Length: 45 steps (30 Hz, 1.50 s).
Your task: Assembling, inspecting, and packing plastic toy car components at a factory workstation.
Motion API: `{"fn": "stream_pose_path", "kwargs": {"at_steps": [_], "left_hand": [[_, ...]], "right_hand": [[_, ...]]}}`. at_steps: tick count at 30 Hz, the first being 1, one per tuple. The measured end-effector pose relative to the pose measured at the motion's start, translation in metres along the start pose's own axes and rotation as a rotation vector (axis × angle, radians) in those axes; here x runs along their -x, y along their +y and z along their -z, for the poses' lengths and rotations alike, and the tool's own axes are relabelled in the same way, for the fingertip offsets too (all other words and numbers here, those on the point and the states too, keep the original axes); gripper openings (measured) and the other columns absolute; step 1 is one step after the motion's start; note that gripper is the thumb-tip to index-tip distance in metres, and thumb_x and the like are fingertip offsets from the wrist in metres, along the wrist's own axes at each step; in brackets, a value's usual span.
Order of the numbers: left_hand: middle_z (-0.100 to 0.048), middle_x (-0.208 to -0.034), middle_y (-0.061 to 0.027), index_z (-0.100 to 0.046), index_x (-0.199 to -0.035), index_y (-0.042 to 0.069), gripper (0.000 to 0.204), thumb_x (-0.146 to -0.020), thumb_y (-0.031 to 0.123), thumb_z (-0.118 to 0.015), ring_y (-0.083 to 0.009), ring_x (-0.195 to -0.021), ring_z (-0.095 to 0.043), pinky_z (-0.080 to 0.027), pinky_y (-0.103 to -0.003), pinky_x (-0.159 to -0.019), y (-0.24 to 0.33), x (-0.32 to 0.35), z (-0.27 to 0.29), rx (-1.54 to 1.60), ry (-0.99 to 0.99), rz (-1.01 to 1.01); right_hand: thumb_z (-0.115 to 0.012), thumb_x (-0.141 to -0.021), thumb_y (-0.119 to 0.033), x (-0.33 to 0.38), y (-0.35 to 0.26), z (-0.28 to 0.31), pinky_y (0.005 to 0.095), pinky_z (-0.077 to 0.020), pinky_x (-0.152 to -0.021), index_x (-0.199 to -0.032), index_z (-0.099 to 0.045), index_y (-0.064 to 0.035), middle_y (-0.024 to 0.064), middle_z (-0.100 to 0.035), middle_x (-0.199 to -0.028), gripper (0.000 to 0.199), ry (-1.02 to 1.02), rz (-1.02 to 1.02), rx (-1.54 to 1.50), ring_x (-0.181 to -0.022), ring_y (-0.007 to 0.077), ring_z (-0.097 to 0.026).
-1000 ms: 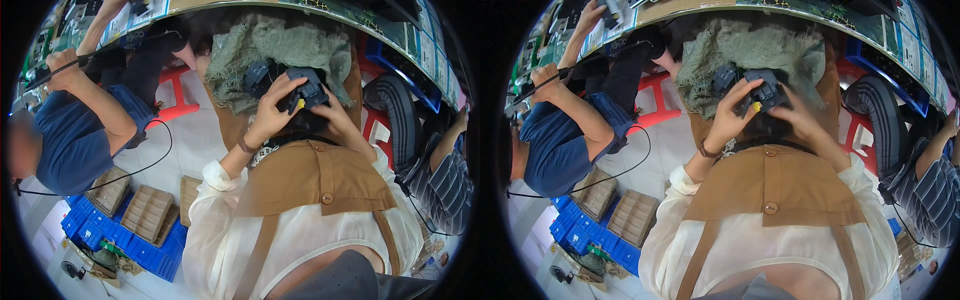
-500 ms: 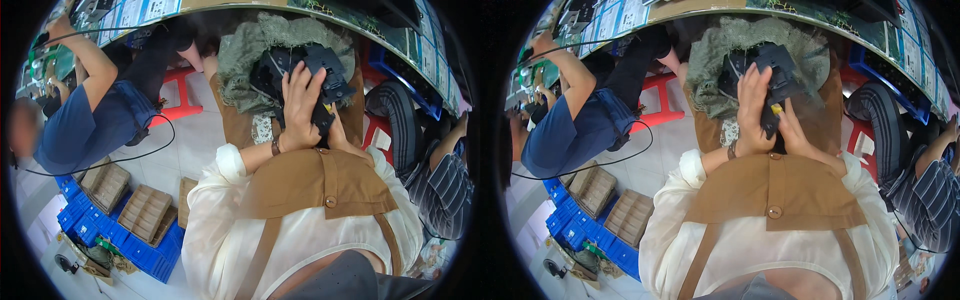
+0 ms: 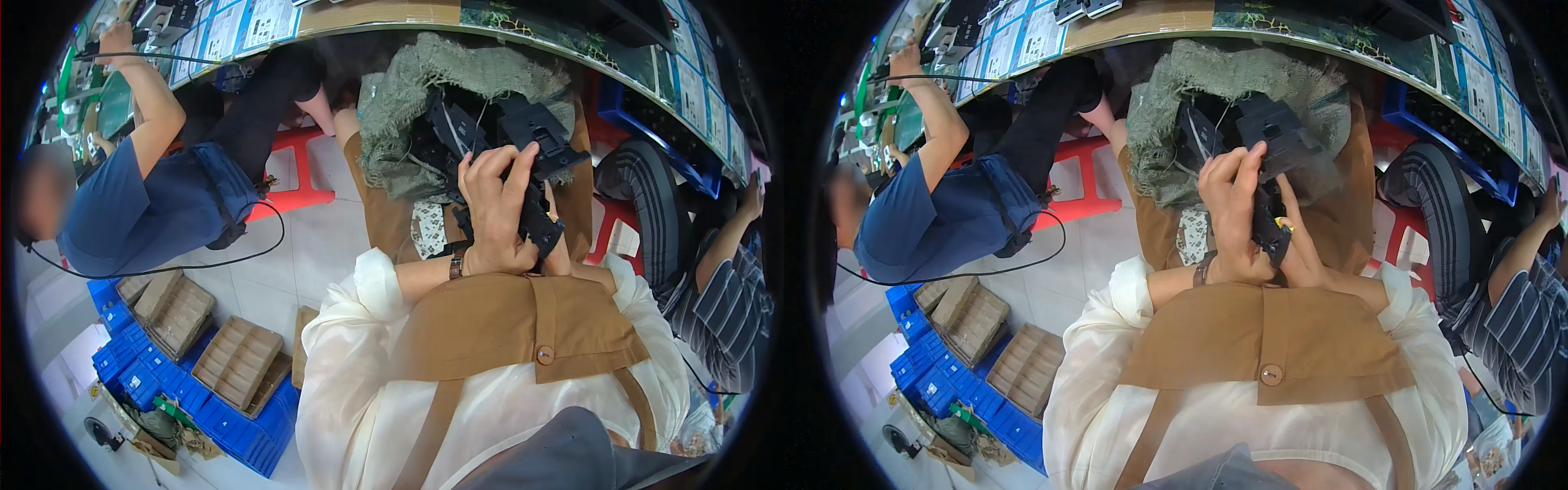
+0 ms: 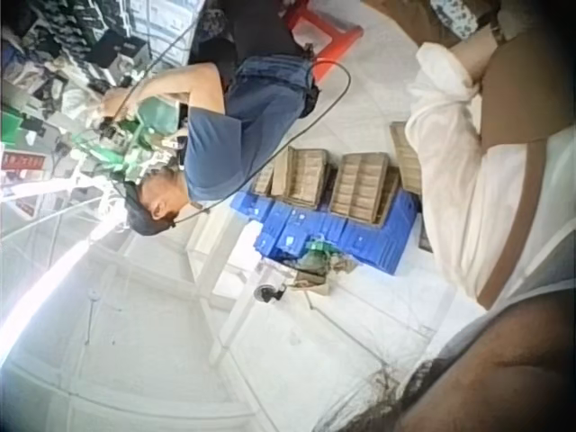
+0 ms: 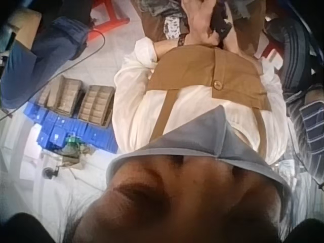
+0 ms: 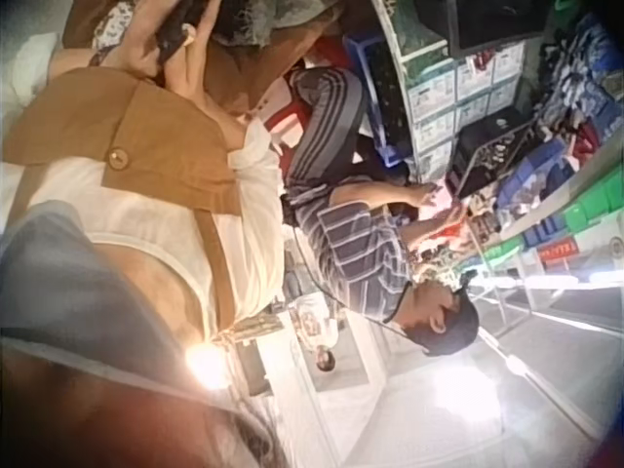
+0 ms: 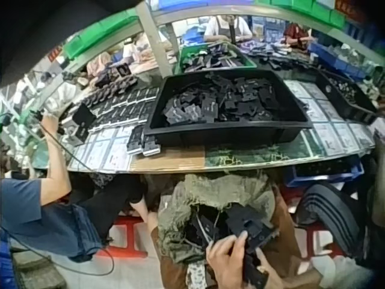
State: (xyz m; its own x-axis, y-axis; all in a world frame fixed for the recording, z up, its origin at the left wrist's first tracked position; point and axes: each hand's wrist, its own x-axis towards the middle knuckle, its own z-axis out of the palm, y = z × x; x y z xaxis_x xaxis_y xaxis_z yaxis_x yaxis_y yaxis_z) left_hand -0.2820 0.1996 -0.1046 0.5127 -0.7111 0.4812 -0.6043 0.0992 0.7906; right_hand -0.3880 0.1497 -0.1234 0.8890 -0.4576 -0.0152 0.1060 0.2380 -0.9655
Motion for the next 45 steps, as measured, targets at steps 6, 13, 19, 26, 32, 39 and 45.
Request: {"fn": "stream_pose_path", "kwargs": {"at_steps": [6, 13, 19, 26, 32, 39, 45], "left_hand": [[-0.042, -0.125, -0.0226, -0.033, -0.128, -0.009, 0.062, -0.085, 0.035, -0.042, -0.0339, -0.107, -0.042, -0.026, -0.046, -0.096, -0.003, 0.014, 0.004, -0.065, 0.070, -0.065], [-0.038, -0.130, -0.0193, -0.032, -0.131, -0.002, 0.052, -0.081, 0.002, -0.043, -0.0324, -0.122, -0.034, -0.023, -0.039, -0.101, -0.030, 0.022, -0.018, 0.123, 0.108, 0.376], [-0.040, -0.126, -0.0207, -0.036, -0.127, -0.005, 0.053, -0.079, 0.017, -0.046, -0.0352, -0.119, -0.036, -0.023, -0.041, -0.101, 0.000, -0.003, 0.007, 0.278, 0.231, 0.052], [-0.043, -0.126, -0.0200, -0.039, -0.126, -0.006, 0.060, -0.080, 0.034, -0.046, -0.0305, -0.109, -0.043, -0.030, -0.036, -0.093, 0.033, -0.028, 0.015, 0.155, 0.113, -0.160], [-0.051, -0.114, -0.0158, -0.054, -0.112, 0.003, 0.055, -0.070, 0.038, -0.058, -0.0348, -0.106, -0.046, -0.021, -0.049, -0.097, 0.065, -0.040, 0.000, 0.127, 0.168, -0.266], [-0.053, -0.101, -0.0060, -0.057, -0.099, 0.011, 0.034, -0.075, 0.035, -0.053, -0.0320, -0.101, -0.048, -0.021, -0.062, -0.091, 0.091, -0.042, -0.010, 0.304, 0.198, -0.395], [-0.050, -0.090, -0.0015, -0.053, -0.085, 0.015, 0.012, -0.075, 0.020, -0.056, -0.0277, -0.094, -0.052, -0.031, -0.065, -0.086, 0.113, -0.043, -0.019, 0.406, 0.401, -0.521]], "right_hand": [[-0.035, -0.089, -0.031, -0.007, -0.020, -0.014, 0.0328, -0.0120, -0.107, -0.139, -0.002, 0.0051, 0.0172, -0.012, -0.144, 0.070, -0.011, 0.034, 0.073, -0.134, 0.0244, -0.014], [-0.029, -0.095, -0.039, -0.026, 0.000, -0.015, 0.0317, -0.0112, -0.108, -0.140, -0.011, 0.0005, 0.0143, -0.016, -0.145, 0.063, 0.148, -0.258, 0.036, -0.135, 0.0223, -0.012], [-0.035, -0.092, -0.033, -0.029, -0.046, -0.035, 0.0317, -0.0137, -0.107, -0.141, -0.009, -0.0013, 0.0160, -0.018, -0.143, 0.064, 0.028, 0.080, 0.113, -0.133, 0.0242, -0.017], [-0.039, -0.082, -0.048, -0.019, -0.065, -0.028, 0.0333, -0.0206, -0.104, -0.141, -0.007, -0.0001, 0.0175, -0.026, -0.137, 0.083, 0.099, 0.157, 0.147, -0.129, 0.0248, -0.027], [-0.039, -0.084, -0.045, -0.027, -0.072, -0.013, 0.0333, -0.0228, -0.103, -0.139, -0.012, -0.0010, 0.0168, -0.030, -0.135, 0.076, 0.207, 0.224, 0.140, -0.126, 0.0245, -0.030], [-0.038, -0.086, -0.042, -0.054, -0.070, 0.001, 0.0333, -0.0253, -0.102, -0.137, -0.019, -0.0019, 0.0159, -0.034, -0.133, 0.068, 0.374, 0.261, 0.101, -0.123, 0.0240, -0.034], [-0.038, -0.088, -0.040, -0.079, -0.062, 0.021, 0.0333, -0.0274, -0.101, -0.135, -0.025, -0.0028, 0.0152, -0.038, -0.131, 0.061, 0.537, 0.270, 0.087, -0.121, 0.0236, -0.037]]}}
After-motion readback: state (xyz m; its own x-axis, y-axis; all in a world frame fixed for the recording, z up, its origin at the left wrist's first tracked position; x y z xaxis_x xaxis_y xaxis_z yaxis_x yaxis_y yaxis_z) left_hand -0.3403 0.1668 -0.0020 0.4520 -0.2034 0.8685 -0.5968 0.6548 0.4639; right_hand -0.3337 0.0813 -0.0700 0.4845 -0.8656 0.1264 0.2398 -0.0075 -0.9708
